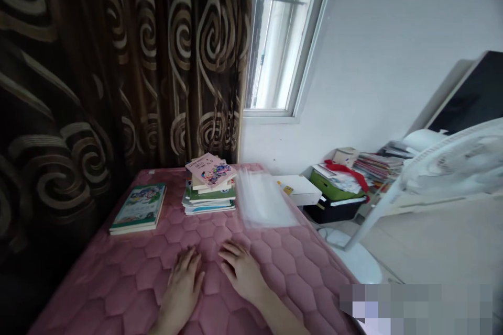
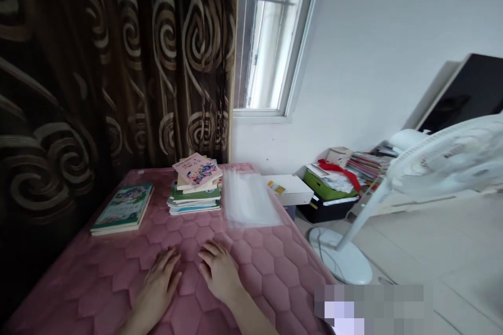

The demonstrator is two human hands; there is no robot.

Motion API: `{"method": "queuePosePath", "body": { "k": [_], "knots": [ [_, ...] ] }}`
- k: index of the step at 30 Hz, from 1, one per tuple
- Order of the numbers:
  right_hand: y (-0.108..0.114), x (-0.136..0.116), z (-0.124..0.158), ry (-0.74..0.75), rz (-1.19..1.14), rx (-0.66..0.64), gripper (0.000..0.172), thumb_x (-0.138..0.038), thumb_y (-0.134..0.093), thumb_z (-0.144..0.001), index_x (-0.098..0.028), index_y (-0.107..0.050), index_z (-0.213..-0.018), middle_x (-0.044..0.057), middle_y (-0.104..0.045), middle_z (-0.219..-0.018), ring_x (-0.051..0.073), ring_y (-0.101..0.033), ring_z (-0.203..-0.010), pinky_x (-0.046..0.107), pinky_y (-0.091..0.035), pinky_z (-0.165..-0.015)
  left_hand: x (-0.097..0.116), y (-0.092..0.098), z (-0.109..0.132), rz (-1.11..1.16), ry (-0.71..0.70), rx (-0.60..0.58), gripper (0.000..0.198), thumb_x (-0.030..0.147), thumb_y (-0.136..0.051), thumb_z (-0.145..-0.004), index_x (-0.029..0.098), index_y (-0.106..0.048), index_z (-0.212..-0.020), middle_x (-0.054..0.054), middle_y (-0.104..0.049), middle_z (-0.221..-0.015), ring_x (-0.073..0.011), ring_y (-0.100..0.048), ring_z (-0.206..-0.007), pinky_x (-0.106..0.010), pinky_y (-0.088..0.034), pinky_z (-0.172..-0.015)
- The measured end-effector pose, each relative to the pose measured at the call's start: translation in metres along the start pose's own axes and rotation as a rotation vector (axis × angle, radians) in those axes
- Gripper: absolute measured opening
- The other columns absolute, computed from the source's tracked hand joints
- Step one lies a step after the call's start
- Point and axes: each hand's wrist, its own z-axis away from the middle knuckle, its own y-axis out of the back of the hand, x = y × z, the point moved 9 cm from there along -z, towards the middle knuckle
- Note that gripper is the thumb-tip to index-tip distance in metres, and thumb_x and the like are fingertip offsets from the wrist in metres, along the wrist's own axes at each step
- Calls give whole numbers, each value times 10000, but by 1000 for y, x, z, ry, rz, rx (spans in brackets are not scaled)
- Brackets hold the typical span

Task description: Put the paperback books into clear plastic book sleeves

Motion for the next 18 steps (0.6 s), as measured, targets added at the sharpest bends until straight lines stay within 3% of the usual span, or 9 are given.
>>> {"method": "queuePosePath", "body": {
  "k": [3,5,9,13,18],
  "knots": [
    [19,16,-6,-70,-123,128,239,-225,-472,-872,-219,-708,-910,58,-721,-935,198,-661,-904,332,-517,-843,-8,4,0,51,-39,38,364,329,-470,-861,223,-645,-1161,-92,-605,-1293,-251,-562,-1200,-460,-472,-1013],
    [47,44,-11,-203,-148,297,226,-253,-456,-865,-204,-677,-860,38,-686,-746,171,-638,-658,284,-523,-660,-10,8,-1,67,-48,50,355,328,-480,-855,227,-651,-1148,-91,-611,-1286,-250,-569,-1192,-460,-483,-1002],
    [111,103,-20,-405,-22,657,284,-249,-462,-787,-154,-635,-990,111,-649,-972,196,-631,-723,329,-516,-683,-6,11,-3,85,-64,28,356,334,-492,-851,230,-650,-1153,-92,-607,-1293,-253,-567,-1196,-457,-486,-999],
    [125,137,-42,-479,191,544,414,-246,-572,-710,-154,-646,-1107,143,-645,-1134,289,-590,-1037,426,-446,-918,-3,11,-2,88,-50,7,351,319,-484,-853,229,-652,-1148,-92,-602,-1299,-256,-558,-1206,-473,-478,-1004],
    [115,155,-50,-565,153,510,414,-336,-539,-773,-178,-673,-1131,123,-698,-1080,315,-553,-1131,455,-416,-938,-1,14,-3,96,-35,-9,352,292,-491,-845,222,-650,-1151,-97,-594,-1307,-258,-547,-1217,-476,-463,-1017]
  ]
}}
